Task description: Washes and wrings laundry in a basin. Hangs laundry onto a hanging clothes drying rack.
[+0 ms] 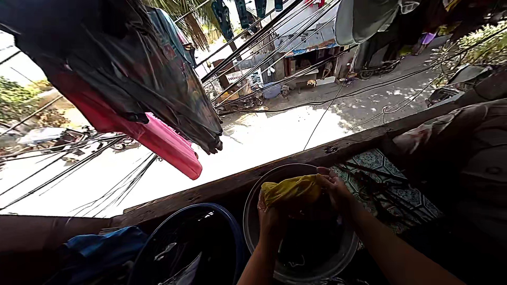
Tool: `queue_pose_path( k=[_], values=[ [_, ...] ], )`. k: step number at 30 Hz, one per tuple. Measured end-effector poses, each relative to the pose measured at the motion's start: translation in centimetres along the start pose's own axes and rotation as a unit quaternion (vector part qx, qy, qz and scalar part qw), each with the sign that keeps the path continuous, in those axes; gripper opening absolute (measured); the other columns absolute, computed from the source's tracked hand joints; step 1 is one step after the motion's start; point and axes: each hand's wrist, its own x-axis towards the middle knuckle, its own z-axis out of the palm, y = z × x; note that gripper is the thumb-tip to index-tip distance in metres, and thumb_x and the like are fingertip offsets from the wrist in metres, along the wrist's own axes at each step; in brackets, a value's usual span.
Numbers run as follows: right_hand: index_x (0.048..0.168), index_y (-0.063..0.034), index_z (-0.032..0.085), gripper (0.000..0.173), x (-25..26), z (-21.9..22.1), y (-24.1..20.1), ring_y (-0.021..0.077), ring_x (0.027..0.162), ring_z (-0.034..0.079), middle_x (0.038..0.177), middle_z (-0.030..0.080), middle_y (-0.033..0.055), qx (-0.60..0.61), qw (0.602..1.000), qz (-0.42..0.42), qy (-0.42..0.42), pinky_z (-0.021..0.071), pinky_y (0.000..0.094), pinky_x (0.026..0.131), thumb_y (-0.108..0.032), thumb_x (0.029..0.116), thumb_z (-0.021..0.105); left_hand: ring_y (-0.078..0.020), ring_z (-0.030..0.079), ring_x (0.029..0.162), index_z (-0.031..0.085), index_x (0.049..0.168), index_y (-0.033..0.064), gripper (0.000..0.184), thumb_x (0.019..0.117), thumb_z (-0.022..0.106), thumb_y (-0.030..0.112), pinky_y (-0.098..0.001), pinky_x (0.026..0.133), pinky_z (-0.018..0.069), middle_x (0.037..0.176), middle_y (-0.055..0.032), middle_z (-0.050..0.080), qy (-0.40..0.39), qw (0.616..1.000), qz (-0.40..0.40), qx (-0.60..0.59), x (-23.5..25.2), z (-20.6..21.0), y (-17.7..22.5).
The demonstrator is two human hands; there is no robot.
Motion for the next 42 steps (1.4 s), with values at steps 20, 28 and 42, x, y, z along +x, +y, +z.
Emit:
queue_pose_path(
  k=[20,28,42],
  values=[
    [0.123,-0.0079,0.061,0.039,-1.4,3.2,5.1,0.0197,0.089,0.070,0.100,0.071,0.0095,0.139,0.989,0.025,-0.036,0.0603,0.0422,0.081,-0.039,0.0989,0.064,-0.0445,0.059,0.123,0.017,0.162,0.0190,0.059,0.1080,0.042,0.022,-0.0612,0.089,0.0552,0.149,-0.0246,0.047,-0.120,0.904,-0.402,0.084,-0.3,-10.1,-2.2],
    [0.088,-0.0064,0.068,0.023,-2.5,4.3,4.4,0.0037,0.071,0.064,0.076,0.066,-0.0010,-0.086,0.945,-0.221,-0.225,0.0553,0.0258,0.069,-0.029,0.0923,0.070,-0.0244,0.075,0.087,0.072,0.104,0.0056,0.053,0.0919,0.065,0.056,-0.0424,0.079,0.0629,0.094,-0.0157,0.074,-0.155,0.885,-0.359,-0.252,0.8,-5.6,-4.5],
    [0.124,-0.0171,0.066,0.068,-2.2,2.3,8.2,0.0289,0.102,0.071,0.111,0.071,0.0121,0.381,0.870,0.168,-0.264,0.0603,0.0537,0.081,-0.074,0.0902,0.051,-0.0135,0.068,0.085,0.064,0.108,0.0104,0.039,0.0733,0.071,-0.006,-0.0333,0.075,0.0601,0.094,-0.0021,0.070,-0.154,0.983,0.010,0.101,-0.1,-0.3,-3.4]
  ],
)
